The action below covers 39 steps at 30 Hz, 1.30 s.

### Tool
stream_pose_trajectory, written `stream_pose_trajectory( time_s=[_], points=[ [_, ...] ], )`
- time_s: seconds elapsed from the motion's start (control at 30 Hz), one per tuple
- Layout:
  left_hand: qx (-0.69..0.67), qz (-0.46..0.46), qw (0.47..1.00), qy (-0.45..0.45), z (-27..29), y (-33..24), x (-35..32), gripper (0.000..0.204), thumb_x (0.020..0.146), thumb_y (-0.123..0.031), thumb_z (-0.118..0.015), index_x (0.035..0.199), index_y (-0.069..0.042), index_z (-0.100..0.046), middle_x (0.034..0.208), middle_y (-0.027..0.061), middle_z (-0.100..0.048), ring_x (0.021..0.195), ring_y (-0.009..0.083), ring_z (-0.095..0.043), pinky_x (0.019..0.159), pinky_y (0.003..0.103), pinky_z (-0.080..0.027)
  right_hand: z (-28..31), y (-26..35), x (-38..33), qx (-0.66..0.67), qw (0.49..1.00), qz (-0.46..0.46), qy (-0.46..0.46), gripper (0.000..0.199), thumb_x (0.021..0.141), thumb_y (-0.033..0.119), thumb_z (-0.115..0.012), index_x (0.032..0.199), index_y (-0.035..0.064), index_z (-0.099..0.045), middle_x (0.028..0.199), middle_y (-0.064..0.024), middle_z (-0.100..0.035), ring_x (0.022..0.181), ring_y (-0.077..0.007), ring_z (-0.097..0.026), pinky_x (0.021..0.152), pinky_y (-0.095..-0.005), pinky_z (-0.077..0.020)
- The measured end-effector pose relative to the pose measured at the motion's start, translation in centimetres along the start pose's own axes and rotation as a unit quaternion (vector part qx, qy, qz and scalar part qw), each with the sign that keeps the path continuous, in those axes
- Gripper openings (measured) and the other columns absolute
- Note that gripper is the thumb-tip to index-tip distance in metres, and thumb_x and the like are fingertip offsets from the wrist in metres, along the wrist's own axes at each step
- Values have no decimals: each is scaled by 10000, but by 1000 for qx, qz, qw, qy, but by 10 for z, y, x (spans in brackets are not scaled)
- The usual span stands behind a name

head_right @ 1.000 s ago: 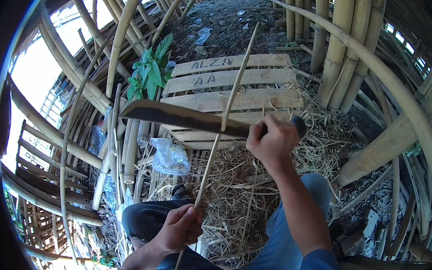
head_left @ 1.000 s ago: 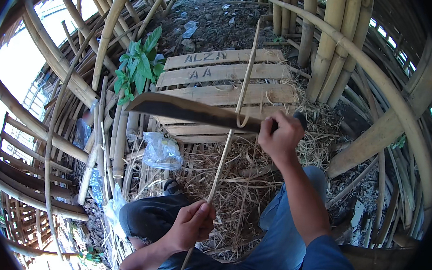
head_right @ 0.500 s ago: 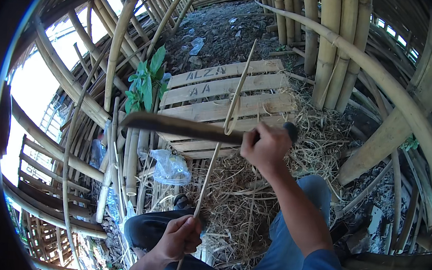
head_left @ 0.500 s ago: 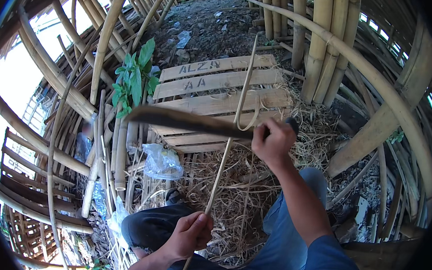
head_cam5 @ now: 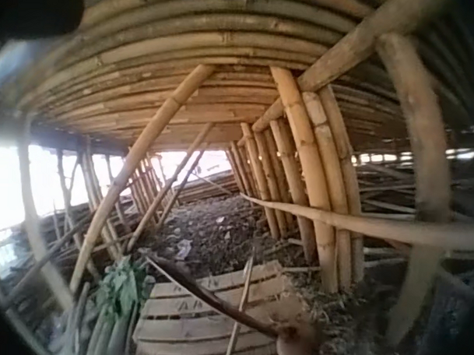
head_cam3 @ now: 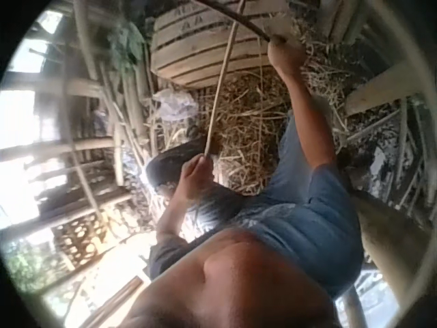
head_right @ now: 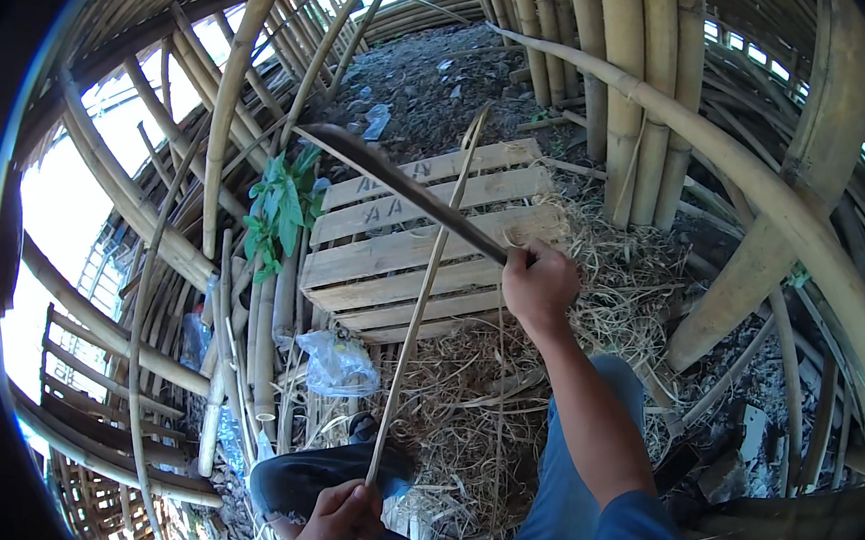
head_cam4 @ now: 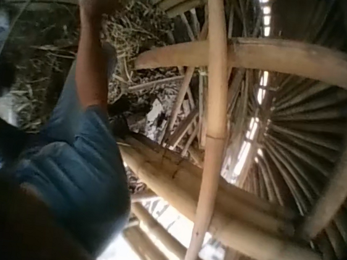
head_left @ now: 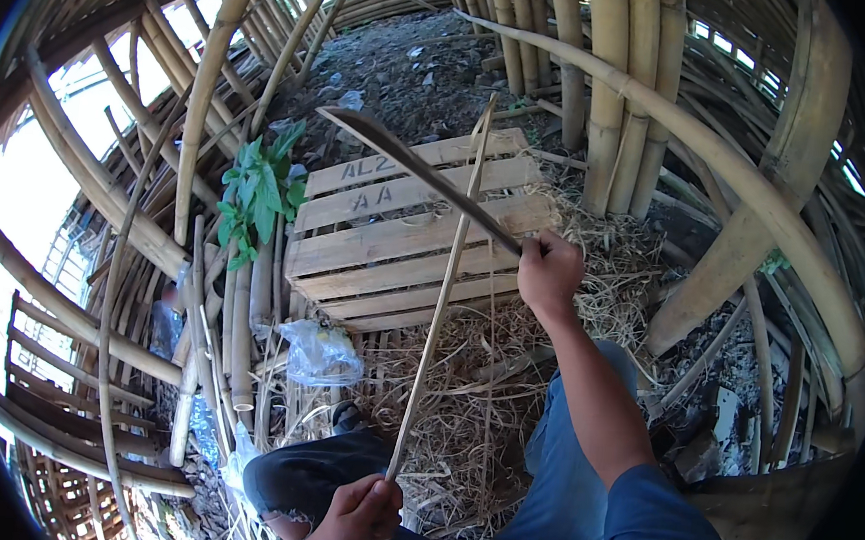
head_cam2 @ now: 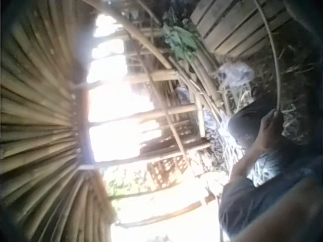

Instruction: The person shaves a thin bamboo strip using a machete, repeatedly scraping the blade along the length of the strip to remove shavings.

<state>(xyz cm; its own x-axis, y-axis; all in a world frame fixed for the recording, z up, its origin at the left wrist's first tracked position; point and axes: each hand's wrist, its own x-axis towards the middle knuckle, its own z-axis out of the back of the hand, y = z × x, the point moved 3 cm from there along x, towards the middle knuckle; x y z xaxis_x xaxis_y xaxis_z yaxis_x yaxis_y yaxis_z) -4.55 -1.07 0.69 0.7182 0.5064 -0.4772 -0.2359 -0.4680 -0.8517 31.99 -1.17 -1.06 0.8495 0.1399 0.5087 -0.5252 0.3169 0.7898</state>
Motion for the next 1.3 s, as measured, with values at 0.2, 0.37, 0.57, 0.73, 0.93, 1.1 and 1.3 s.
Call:
stream_pose_trajectory(
  time_s=[0.2,0.37,0.57,0.73,0.93,1.1,1.3],
  points=[
    [-40,44,998,17,2,-5,10,306,1016,-290,-373,870,-39,-471,538,-27,-298,423,64,-271,385,233,-206,0,52,-52,115,976,174,59,206,723,168,-569,550,61,-533,474,-115,-506,421,-293,-522,462,-396,-418],
    [-13,0,1000,-14,1,4,-4,284,1004,-298,-422,850,-69,-488,556,-33,-364,421,61,-329,380,224,-257,4,57,-43,104,961,254,14,183,687,142,-571,534,71,-501,454,-103,-477,393,-282,-495,429,-377,-387],
    [56,-47,996,-49,-11,-4,-4,267,1007,-303,-420,836,-109,-487,553,-49,-362,412,55,-335,370,220,-265,9,56,-47,112,956,271,13,167,676,116,-572,534,75,-495,470,-95,-491,410,-266,-512,443,-363,-391],
    [7,-63,998,-31,-11,1,-11,279,1005,-316,-421,826,-109,-480,540,-47,-355,420,61,-344,381,224,-270,6,56,-43,109,953,278,44,169,696,95,-573,539,81,-513,465,-93,-491,407,-246,-520,451,-353,-401],
    [18,-64,997,-42,-15,1,-15,286,1002,-321,-425,823,-104,-475,565,-38,-378,424,65,-345,385,227,-279,8,47,-40,112,961,250,-23,198,698,102,-559,523,70,-474,436,-93,-461,364,-242,-479,375,-339,-354],
    [64,-75,993,-59,-14,6,-20,294,1007,-310,-412,830,-89,-490,571,-40,-383,436,62,-346,396,229,-282,13,54,-39,140,945,293,36,172,699,91,-557,539,62,-501,470,-97,-495,389,-247,-505,388,-332,-362],
    [133,-72,987,-60,-19,-4,-19,326,1004,-330,-418,817,-74,-495,591,-45,-386,485,56,-362,442,218,-288,5,41,-31,88,956,279,-35,195,672,101,-564,505,74,-466,452,-96,-473,362,-238,-475,375,-342,-349]
  ],
)
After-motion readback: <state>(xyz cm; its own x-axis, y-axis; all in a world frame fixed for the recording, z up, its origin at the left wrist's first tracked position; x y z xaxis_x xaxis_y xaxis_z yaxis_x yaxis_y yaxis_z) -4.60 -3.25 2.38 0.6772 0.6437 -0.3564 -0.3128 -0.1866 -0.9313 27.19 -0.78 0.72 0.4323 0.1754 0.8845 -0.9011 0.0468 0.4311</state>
